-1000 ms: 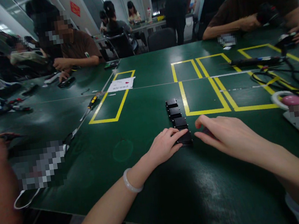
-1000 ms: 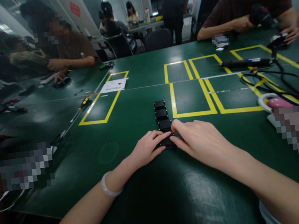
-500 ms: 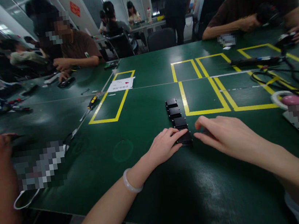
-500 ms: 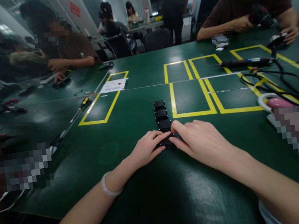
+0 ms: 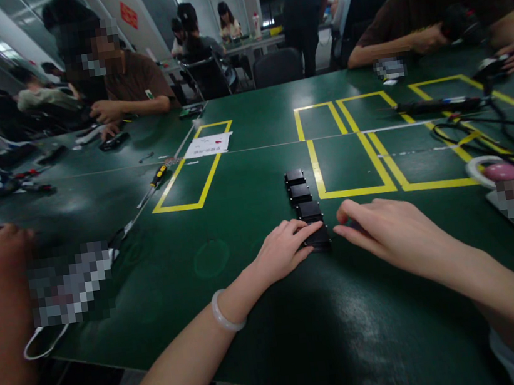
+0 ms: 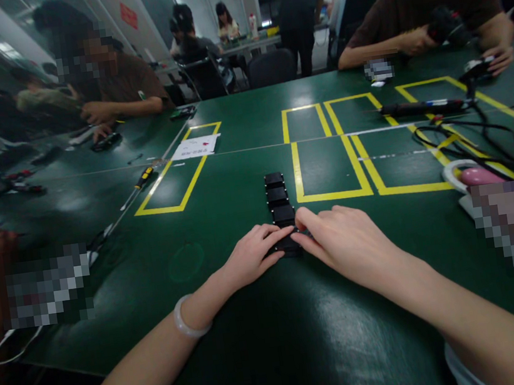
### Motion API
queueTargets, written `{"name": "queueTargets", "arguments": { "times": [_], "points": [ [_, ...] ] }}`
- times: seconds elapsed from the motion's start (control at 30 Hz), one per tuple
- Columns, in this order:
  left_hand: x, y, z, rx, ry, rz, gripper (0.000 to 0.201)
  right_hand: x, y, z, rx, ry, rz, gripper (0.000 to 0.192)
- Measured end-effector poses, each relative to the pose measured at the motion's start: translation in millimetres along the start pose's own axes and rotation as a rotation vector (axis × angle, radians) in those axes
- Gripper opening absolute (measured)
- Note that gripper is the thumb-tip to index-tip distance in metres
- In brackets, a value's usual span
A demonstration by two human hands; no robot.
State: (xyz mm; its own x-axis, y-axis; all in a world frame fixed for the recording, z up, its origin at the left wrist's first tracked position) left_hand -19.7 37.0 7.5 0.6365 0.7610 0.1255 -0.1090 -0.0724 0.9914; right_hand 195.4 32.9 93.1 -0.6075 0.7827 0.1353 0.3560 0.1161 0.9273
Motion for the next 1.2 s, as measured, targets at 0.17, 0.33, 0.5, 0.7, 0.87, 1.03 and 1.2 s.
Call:
{"name": "queueTargets", "arguments": {
  "times": [0.17,0.33,0.5,0.7,0.87,1.03,1.2],
  "points": [
    [0.2,-0.3,-0.3,0.004,-0.001,-0.006,0.052,0.0,-0.8,1.6,0.001,-0.002,0.002,0.017],
    [-0.3,-1.9,-0.7,0.001,-0.002,0.003,0.051,-0.4,0.0,0.5,0.05,0.022,0.023,0.012],
    [-0.4,-2.7,-0.8,-0.009,0.001,0.014,0.05,0.2,-1.4,0.8,0.0,0.006,0.007,0.019],
    [0.0,-2.8,-0.8,-0.007,-0.004,0.011,0.051,-1.3,-2.2,2.6,0.067,0.029,0.003,0.012],
    [0.1,-3.4,-0.8,-0.005,-0.002,0.011,0.051,-0.7,-2.1,1.5,0.034,0.018,-0.004,0.017],
    [-0.2,-3.0,-0.8,-0.001,0.001,0.009,0.051,-0.4,-2.1,1.6,-0.001,-0.005,-0.023,0.019],
    [-0.4,-2.0,-0.8,-0.003,-0.005,0.006,0.051,-1.4,0.4,-1.5,0.051,0.022,-0.008,0.011]
  ]
}}
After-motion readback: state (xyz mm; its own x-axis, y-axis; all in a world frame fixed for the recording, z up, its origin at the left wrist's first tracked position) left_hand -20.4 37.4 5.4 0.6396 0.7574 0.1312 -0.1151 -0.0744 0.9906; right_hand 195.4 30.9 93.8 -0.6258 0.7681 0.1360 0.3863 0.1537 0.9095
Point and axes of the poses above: each hand's wrist, its own x-axis towards the middle knuckle, its own y-axis out of the back of the hand, z = x × y, the point moved 1 cm from there along x, towards the middle knuckle, and after that the axes turned 15 degrees about x, right-handed, at the moved point
